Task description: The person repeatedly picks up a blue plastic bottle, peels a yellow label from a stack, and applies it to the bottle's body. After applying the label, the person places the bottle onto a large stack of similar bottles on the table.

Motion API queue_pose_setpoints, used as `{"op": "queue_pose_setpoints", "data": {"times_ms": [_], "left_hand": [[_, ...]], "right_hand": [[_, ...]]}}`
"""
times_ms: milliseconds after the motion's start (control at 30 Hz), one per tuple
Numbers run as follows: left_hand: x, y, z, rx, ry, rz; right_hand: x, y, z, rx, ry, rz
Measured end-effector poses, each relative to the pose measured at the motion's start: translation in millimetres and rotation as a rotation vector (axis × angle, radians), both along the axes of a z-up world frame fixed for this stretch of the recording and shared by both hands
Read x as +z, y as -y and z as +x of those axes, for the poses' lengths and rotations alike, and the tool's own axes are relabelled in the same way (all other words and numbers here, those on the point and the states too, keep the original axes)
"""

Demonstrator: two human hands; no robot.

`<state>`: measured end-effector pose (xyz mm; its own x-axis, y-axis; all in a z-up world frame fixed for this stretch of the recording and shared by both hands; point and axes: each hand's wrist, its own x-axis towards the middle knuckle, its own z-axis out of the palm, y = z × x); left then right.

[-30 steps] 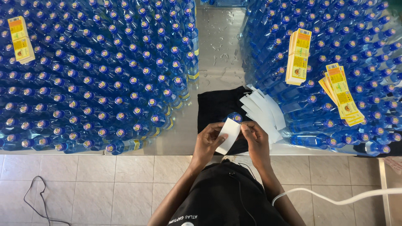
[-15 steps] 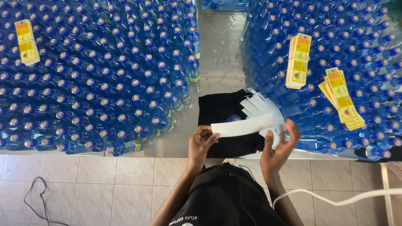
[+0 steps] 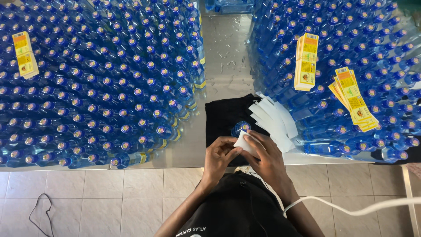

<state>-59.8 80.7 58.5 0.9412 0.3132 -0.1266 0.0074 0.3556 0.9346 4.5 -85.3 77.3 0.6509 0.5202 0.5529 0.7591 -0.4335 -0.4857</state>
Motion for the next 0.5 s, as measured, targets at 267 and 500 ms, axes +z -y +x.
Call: {"op": "queue_pose_setpoints", "data": {"times_ms": [267, 500], "left_hand": [[5, 5, 3, 0.057, -0.059, -0.114], [-2, 8, 10, 0.062, -0.043, -0.080]], "right_hand": [[2, -9, -7, -0.110, 0.127, -0.045], [10, -11, -14, -0.110, -0.190, 0.027]]}}
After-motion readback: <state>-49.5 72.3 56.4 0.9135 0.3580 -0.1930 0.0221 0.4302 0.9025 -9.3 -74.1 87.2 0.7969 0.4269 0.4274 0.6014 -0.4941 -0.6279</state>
